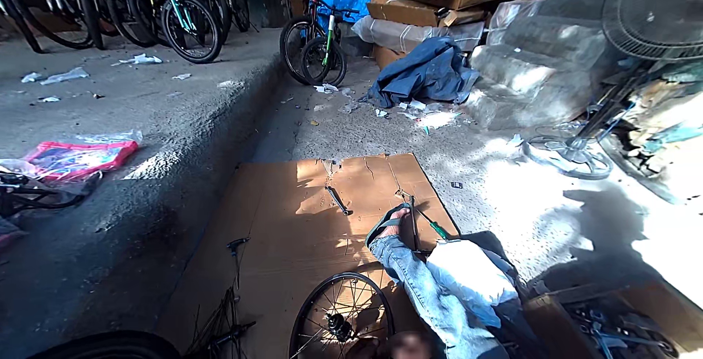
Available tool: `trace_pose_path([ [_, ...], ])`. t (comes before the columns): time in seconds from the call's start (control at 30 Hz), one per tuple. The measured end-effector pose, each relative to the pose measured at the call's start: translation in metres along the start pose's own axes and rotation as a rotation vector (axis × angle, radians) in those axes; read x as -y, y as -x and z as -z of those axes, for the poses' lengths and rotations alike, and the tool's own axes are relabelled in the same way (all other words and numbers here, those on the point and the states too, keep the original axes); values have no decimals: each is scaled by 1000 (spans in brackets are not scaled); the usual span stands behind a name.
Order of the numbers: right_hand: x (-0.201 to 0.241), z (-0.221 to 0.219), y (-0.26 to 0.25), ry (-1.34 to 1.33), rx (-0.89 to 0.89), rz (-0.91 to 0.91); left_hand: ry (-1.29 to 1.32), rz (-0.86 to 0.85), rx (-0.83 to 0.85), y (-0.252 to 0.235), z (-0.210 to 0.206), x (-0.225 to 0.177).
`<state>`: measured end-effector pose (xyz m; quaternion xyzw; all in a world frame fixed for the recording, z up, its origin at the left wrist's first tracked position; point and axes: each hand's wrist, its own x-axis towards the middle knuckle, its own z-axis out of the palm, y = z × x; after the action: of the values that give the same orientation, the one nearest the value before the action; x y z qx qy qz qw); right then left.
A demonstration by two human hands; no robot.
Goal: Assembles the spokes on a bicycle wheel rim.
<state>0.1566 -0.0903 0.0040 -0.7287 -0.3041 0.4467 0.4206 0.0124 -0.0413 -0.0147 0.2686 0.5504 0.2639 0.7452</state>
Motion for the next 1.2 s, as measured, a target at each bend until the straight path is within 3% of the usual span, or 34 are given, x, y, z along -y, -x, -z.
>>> trace_pose_path([
  [0.3, -18, 4, 4, -14, 38, 22, -139, 1, -114, -3, -3, 11],
  [0.5, -23, 4, 7, 162, 45, 100, -25, 23, -110, -6, -5, 13],
  [1.2, -19, 4, 6, 207, -67, 105, -22, -24, -103, -19, -7, 20],
])
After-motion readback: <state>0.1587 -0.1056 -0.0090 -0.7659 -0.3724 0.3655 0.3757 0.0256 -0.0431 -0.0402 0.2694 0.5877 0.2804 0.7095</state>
